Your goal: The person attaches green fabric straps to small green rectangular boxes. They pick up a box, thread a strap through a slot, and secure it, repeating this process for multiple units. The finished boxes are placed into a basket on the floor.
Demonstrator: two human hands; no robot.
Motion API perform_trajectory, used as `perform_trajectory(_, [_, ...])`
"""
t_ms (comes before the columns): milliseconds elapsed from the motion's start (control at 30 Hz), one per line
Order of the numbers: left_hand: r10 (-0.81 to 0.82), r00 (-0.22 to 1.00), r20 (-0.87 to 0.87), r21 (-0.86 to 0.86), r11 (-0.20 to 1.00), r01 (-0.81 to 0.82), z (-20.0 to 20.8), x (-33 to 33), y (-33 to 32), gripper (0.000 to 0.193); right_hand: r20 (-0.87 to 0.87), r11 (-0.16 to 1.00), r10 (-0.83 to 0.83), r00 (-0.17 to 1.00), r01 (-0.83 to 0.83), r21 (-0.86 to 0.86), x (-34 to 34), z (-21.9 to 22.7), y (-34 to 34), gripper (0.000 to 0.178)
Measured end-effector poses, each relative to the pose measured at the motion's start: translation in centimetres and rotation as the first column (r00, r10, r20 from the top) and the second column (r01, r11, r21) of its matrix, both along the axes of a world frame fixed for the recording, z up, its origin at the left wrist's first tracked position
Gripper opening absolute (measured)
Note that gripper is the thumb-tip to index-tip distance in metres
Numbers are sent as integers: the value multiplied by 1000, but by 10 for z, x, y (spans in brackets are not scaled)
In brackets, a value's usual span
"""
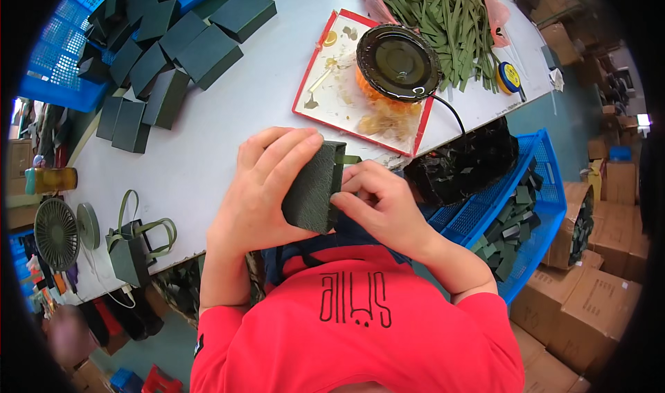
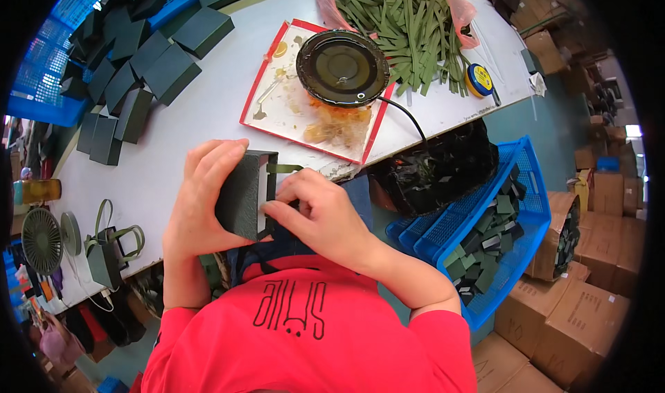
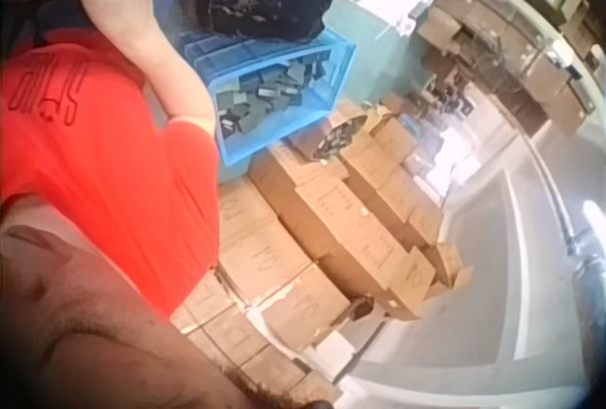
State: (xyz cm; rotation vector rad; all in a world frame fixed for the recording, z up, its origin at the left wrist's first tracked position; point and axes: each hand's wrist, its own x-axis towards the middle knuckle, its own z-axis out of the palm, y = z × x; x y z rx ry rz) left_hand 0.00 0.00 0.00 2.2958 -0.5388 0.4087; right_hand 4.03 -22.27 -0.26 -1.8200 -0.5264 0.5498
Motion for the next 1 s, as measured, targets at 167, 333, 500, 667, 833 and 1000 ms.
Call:
perform_trajectory(167, [19, 1000, -8, 27, 999, -19, -1, -1, -7, 100, 3, 1000, 25, 1000, -25, -6, 3, -1, -1, 13])
perform_trajectory(333, [129, 991, -36, 70, 990, -126, -1, -4, 1, 100, -118, 895, -344, 932, 363, 260, 6, 1, -25, 11])
perform_trajectory(500, [155, 987, -49, 101, 984, -149, 5, -5, 7, 98, -135, 690, -578, 805, 571, 445, 26, -7, -58, 5])
perform_trajectory(667, [485, 858, -169, 216, 868, -448, 1, -15, 24, 94, -104, 515, -771, 628, 711, 479, 60, -2, -96, 13])
perform_trajectory(833, [693, 700, -173, 400, 699, -593, -18, -28, 61, 70, 139, 586, -809, 571, 762, 276, 87, -17, -127, 23])
perform_trajectory(1000, [644, 566, -516, 161, 721, -674, -22, -33, 92, 36, 328, 640, -751, 573, 753, 151, 118, -29, -131, 30])
